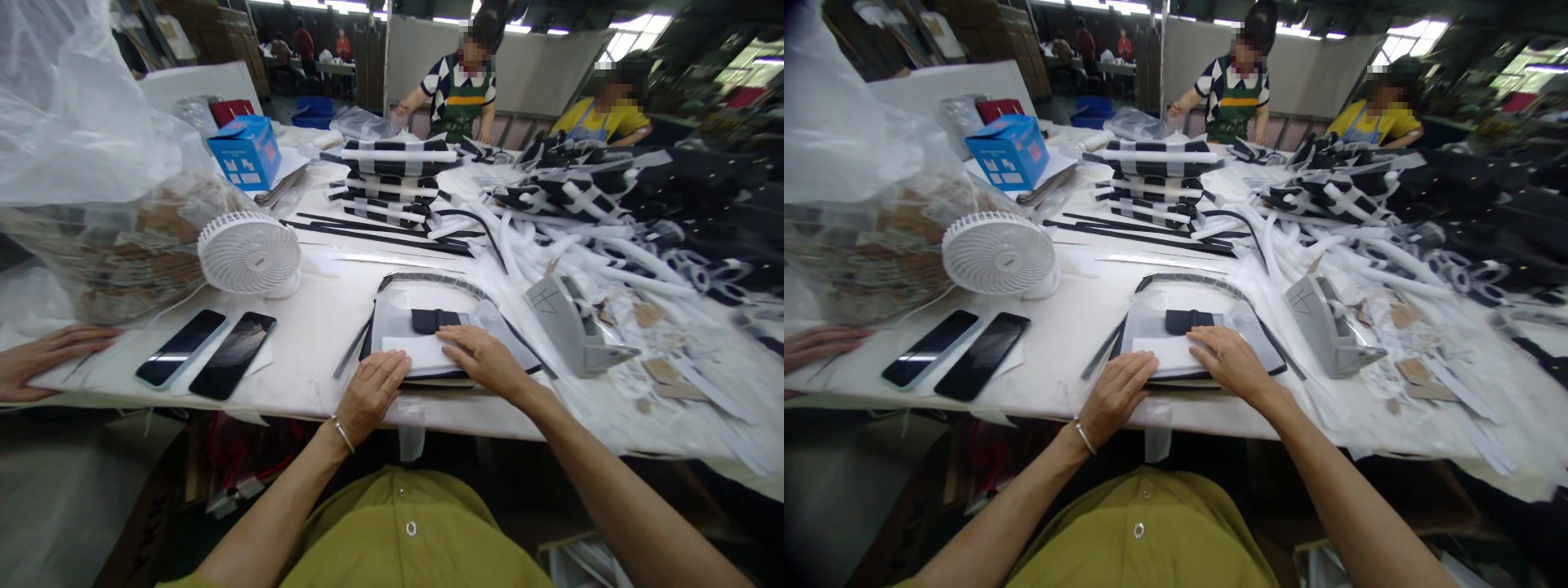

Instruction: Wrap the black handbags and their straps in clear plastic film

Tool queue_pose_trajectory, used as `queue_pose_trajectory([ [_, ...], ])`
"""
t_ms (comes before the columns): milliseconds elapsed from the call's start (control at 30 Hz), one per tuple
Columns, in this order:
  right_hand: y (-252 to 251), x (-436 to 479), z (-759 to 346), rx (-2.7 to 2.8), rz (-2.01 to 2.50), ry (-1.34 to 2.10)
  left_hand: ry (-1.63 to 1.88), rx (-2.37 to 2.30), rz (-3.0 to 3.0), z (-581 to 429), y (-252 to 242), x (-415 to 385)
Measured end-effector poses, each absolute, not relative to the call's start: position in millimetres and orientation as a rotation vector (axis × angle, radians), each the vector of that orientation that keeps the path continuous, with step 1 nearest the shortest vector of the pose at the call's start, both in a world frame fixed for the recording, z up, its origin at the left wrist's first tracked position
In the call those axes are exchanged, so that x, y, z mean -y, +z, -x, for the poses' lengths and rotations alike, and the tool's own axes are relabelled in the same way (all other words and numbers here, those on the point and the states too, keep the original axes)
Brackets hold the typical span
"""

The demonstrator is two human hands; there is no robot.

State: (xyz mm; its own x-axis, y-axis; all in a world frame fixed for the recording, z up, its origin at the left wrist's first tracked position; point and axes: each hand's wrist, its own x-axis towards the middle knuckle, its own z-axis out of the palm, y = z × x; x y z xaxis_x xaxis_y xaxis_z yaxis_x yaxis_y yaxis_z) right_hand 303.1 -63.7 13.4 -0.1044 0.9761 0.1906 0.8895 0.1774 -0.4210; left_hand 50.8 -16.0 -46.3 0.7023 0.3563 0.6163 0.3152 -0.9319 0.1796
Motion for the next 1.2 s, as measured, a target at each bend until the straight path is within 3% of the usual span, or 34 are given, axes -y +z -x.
queue_pose_trajectory([
  [1200,8.4,64.7,-301.7,2.06,1.745,0.221,1.104,-0.55,-2.897,-50.4,-48.6,14.6],
])
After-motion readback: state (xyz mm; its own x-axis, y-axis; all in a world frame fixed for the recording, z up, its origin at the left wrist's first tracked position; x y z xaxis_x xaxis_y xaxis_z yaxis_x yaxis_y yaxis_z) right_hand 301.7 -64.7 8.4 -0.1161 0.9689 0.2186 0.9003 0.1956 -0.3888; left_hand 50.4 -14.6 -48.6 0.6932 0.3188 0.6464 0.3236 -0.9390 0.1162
